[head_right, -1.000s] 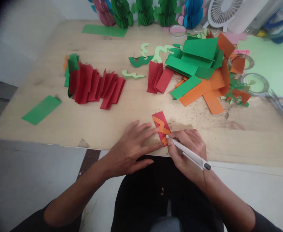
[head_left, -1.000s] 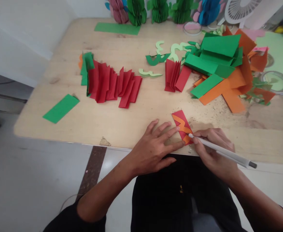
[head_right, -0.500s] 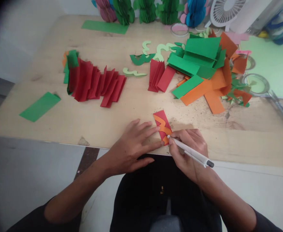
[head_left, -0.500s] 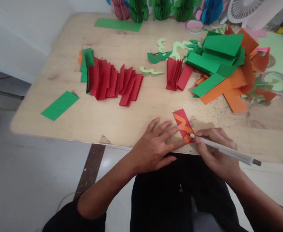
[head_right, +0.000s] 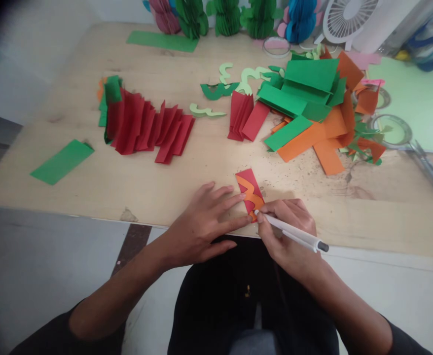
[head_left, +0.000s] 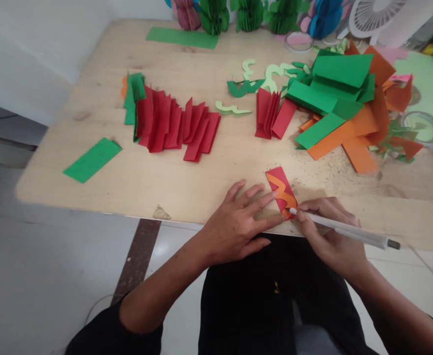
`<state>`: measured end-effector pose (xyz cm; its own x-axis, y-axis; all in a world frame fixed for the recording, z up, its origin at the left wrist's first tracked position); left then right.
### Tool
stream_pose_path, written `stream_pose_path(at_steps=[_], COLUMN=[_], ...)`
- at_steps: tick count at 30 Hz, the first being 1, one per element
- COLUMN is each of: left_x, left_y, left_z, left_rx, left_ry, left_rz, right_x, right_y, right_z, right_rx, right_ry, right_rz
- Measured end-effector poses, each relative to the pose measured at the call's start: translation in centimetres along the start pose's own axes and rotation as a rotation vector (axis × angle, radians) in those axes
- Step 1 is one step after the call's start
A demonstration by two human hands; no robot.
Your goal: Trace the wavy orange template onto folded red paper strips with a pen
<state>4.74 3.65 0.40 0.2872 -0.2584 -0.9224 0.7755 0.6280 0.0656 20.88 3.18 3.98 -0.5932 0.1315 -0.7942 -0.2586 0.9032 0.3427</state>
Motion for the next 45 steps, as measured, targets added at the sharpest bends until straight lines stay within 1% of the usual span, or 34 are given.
stream_pose_path(at_steps=[4,10,17,22,24,25,28,30,31,33,34,35,36,38,42,45], left_x=[0.0,0.0,0.1,0.2,0.2,0.2,-0.1,-0.5,-0.9,-1.8,-2.2,-2.5,-2.6,-2.4,-2.0,-2.4], left_y=[0.0,0.0,0.0,0.1,0.1,0.1,-0.1,-0.2,-0.2,0.0,0.3,0.7,1.3,3.0,6.3,7.8], left_z=[0.0,0.0,0.0,0.0,0.0,0.0,0.2,0.2,0.1,-0.3,-0.7,-1.0,-1.3,-1.7,-2.4,-2.7], left_rx=[0.003,0.008,0.008,0.007,0.006,0.006,0.004,-0.005,-0.021,-0.09,-0.136,-0.182,-0.224,-0.277,-0.308,-0.282], left_ry=[0.009,0.009,0.026,0.027,0.024,0.02,-0.021,-0.099,-0.152,-0.258,-0.29,-0.3,-0.285,-0.211,-0.017,0.036], left_rz=[0.01,0.01,0.014,0.011,0.013,0.015,0.027,0.066,0.109,0.24,0.303,0.344,0.35,0.265,-0.021,-0.117], right_x=[0.1,0.4,0.7,0.9,0.7,0.5,-0.3,-0.3,-0.2,0.1,0.0,0.0,0.0,-0.2,-0.4,-0.5], right_y=[-0.2,-0.5,-0.5,-0.6,-0.6,-0.7,-1.2,-1.6,-1.8,-2.1,-2.2,-2.3,-2.4,-2.4,-2.5,-2.6], right_z=[-0.1,0.0,0.6,1.1,1.5,1.8,3.0,3.9,4.2,4.7,4.8,4.8,4.8,4.6,4.3,4.4], right_rx=[0.005,0.053,0.106,0.201,0.255,0.285,0.363,0.387,0.392,0.391,0.385,0.378,0.368,0.344,0.313,0.293], right_ry=[0.016,0.067,0.122,0.191,0.235,0.273,0.424,0.495,0.512,0.525,0.519,0.507,0.497,0.48,0.469,0.479], right_rz=[-0.005,-0.021,-0.029,-0.044,-0.024,0.008,0.145,0.157,0.147,0.133,0.153,0.166,0.183,0.206,0.225,0.24])
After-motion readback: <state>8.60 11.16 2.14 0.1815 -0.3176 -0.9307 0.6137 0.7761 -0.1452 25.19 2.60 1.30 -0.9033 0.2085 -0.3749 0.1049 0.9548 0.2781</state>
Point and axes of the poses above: each hand's wrist, its own y-axis towards the middle knuckle, its own x-axis out of the palm, z = x × y, the point moved 6 cm from there along y, towards the middle knuckle, and after that the axes turned 3 degrees about -x, right-handed, at the moved point
